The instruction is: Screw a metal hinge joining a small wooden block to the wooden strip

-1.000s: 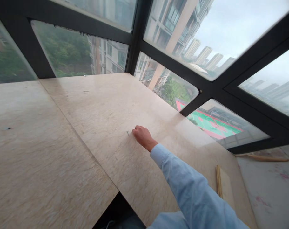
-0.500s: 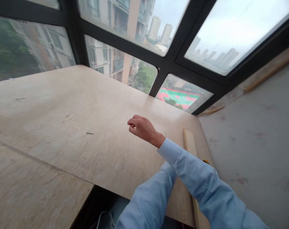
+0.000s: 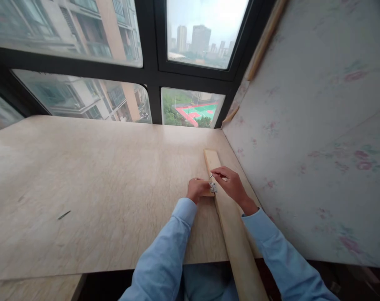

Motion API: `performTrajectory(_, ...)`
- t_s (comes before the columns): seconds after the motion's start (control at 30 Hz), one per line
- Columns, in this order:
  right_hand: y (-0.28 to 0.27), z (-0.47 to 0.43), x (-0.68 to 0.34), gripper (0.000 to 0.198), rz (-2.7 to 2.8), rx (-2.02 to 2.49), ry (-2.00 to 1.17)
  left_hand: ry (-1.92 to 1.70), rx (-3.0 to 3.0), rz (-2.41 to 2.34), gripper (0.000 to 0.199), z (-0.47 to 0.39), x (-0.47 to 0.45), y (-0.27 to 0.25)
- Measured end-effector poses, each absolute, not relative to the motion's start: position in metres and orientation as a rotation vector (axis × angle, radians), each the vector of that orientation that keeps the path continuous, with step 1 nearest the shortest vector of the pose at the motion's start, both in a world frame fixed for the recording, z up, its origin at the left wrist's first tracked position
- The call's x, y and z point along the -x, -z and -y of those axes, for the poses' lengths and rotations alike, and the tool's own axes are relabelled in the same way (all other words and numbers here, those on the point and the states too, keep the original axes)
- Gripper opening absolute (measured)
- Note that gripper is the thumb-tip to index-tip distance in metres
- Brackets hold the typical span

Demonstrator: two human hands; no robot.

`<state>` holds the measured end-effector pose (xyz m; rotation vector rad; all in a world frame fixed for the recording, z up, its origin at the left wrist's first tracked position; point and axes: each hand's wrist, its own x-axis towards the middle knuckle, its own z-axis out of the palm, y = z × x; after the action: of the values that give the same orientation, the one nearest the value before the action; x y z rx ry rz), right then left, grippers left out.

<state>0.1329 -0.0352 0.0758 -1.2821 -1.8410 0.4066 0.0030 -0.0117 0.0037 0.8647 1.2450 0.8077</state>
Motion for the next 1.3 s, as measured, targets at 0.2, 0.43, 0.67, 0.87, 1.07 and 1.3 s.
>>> performTrajectory(0.2,-0.041,0.047,-0.159,0.017,1.659,1.312,-0.498,-0.889,-0.723,-1.237,0.029,0.009,-0.003,-0.008)
performTrajectory(0.43,-0.026,0.040,-0.144,0.015,1.733,1.269,-0.484,-0.896,-0.732,-1.235,0.029,0.011,-0.002,-0.018)
performTrajectory(0.67,-0.023,0.040,-0.149,0.016,1.704,1.276,-0.482,-0.870,-0.776,-1.274,0.024,0.011,-0.003,-0.020)
performTrajectory(0.87,-0.024,0.041,-0.151,0.014,1.731,1.276,-0.439,-0.868,-0.739,-1.270,0.025,0.011,-0.003,-0.022)
performTrajectory(1.07,-0.022,0.041,-0.150,0.016,1.783,1.253,-0.421,-0.899,-0.728,-1.215,0.027,0.011,-0.003,-0.017)
performTrajectory(1.3,-0.020,0.041,-0.151,0.021,1.832,1.242,-0.434,-0.897,-0.718,-1.196,0.031,0.008,-0.002,-0.010)
